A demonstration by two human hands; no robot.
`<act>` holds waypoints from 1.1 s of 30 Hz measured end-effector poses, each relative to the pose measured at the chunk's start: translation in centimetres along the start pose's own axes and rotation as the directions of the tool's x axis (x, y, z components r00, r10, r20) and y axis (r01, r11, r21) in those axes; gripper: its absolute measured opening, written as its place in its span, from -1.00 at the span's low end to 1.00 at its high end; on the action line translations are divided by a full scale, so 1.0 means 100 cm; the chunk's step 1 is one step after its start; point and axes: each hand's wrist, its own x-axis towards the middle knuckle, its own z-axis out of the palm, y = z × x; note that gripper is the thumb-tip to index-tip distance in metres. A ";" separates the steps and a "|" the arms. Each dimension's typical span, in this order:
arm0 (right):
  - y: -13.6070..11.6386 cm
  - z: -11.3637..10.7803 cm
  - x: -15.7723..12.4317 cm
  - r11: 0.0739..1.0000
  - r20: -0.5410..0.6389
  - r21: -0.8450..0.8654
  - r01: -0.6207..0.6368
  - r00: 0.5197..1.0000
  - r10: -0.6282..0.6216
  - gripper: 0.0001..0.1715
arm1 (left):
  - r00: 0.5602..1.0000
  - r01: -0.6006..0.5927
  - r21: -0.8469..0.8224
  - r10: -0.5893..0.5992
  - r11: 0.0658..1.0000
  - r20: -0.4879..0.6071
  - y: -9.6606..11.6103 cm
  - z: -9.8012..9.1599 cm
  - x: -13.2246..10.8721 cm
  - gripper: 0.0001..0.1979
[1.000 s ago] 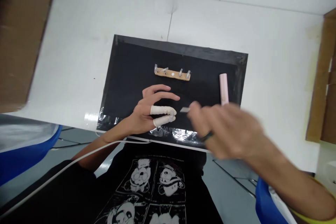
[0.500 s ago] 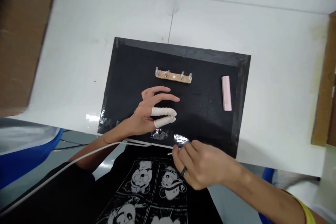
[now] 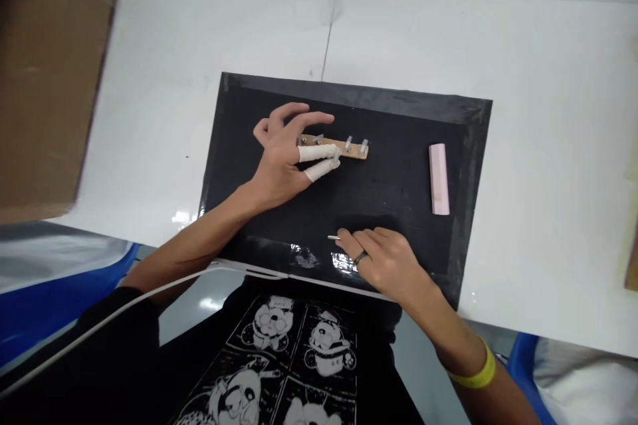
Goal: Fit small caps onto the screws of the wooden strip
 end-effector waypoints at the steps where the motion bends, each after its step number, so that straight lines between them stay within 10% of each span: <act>1: 0.000 0.001 -0.001 1.000 -0.009 0.011 -0.011 1.000 0.011 -0.88 | 1.000 0.004 0.012 -0.004 1.000 0.016 0.000 0.002 0.002 -0.88; 33: 0.001 0.008 -0.002 0.995 -0.072 0.063 -0.079 0.994 0.083 -0.91 | 0.996 0.078 0.030 -0.079 0.997 0.042 -0.010 0.014 0.018 -0.81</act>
